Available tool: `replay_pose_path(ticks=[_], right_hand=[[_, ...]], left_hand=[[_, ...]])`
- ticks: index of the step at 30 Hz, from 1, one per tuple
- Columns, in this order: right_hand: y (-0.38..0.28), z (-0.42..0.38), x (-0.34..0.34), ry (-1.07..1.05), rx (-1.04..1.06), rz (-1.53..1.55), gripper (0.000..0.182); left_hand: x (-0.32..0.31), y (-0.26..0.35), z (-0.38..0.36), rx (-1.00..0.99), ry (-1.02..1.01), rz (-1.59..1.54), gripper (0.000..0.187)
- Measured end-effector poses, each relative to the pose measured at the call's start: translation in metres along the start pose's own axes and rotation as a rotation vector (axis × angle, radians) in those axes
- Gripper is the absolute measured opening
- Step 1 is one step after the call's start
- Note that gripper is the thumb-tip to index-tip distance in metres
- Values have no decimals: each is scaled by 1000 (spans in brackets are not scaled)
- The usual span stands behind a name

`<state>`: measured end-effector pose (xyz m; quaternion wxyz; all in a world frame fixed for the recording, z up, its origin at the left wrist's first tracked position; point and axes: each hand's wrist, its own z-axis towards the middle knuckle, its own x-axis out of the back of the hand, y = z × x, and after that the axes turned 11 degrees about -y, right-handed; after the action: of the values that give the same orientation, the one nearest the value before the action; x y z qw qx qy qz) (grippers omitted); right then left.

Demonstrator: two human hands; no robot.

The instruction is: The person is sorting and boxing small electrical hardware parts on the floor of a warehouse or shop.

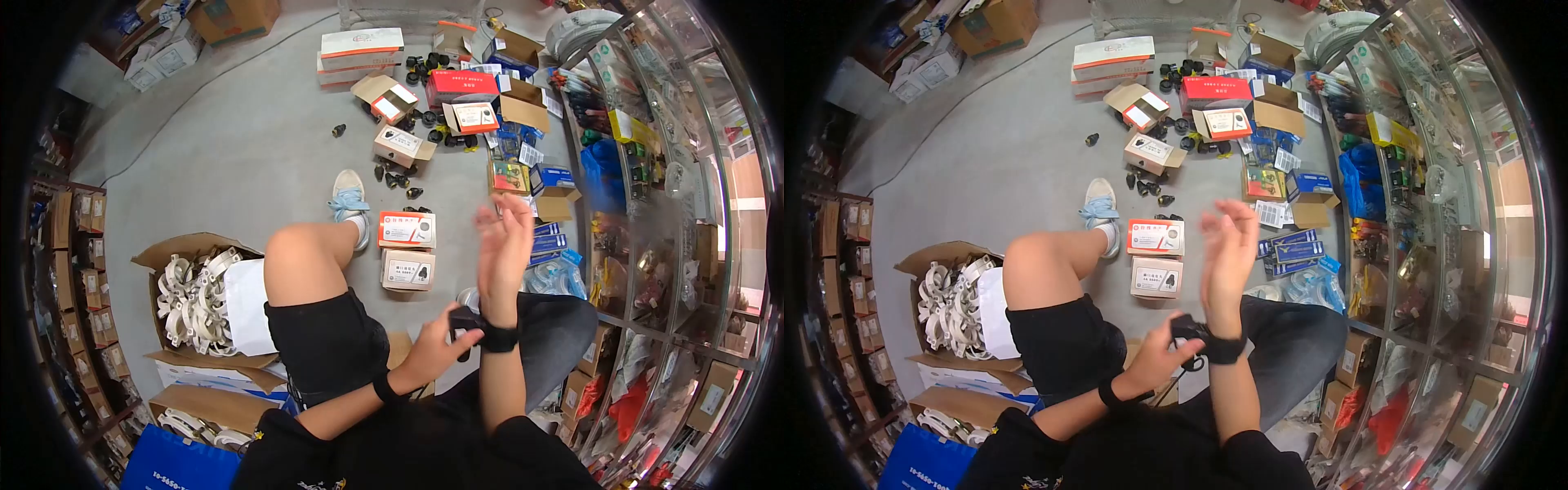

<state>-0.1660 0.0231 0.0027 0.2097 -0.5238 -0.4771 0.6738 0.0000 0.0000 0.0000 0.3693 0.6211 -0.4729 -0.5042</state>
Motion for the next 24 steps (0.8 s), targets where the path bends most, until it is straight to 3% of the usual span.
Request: replay_pose_path(ticks=[2, 3, 5, 6, 7, 9, 10, 11, 13, 15, 16, 17, 19, 20, 23, 24], right_hand=[[-7, 19, 1, -99, 603, -1471, 16], [-22, -3, -7, -113, 566, -1489, 16], [-19, 2, -11, -155, 201, -644, 18], [-14, 15, -2, -135, 58, -272, 19], [-8, 28, 10, -139, 58, -275, 19], [6, 51, 35, 3, -39, 45, 18], [12, 60, 45, 105, -100, 33, 18], [22, 71, 57, 103, -103, 35, 18], [47, 88, 90, 154, -257, -26, 20], [79, 107, 115, 169, -344, -137, 20], [95, 115, 125, 168, -443, -272, 19], [114, 126, 132, 165, -538, -404, 19], [147, 149, 144, 79, -564, -593, 19], [170, 165, 143, 56, -598, -645, 21], [244, 178, 165, -13, -640, -872, 25], [272, 191, 166, -61, -579, -1018, 29]], left_hand=[[3, -11, 9, 143, -102, -63, 25], [-16, -7, -16, 165, -102, -94, 25], [-21, -19, -12, 63, -88, -147, 32], [-27, -24, -9, 42, 10, -66, 44], [-26, -16, -5, 38, 12, -69, 44], [-19, 10, 3, 113, 149, 92, 54], [-15, 16, 14, -75, 212, 87, 52], [-10, 25, 23, -73, 216, 89, 52], [1, 65, 40, -239, -32, 253, 47], [9, 79, 72, -185, -286, 212, 39], [11, 74, 93, -276, -293, 275, 30], [19, 67, 112, -272, -289, 273, 30], [35, 47, 152, -65, -259, -173, 23], [34, 20, 161, -84, 28, -167, 18], [36, 18, 172, 116, 185, -124, 17], [35, 21, 180, 77, 96, -204, 16]])
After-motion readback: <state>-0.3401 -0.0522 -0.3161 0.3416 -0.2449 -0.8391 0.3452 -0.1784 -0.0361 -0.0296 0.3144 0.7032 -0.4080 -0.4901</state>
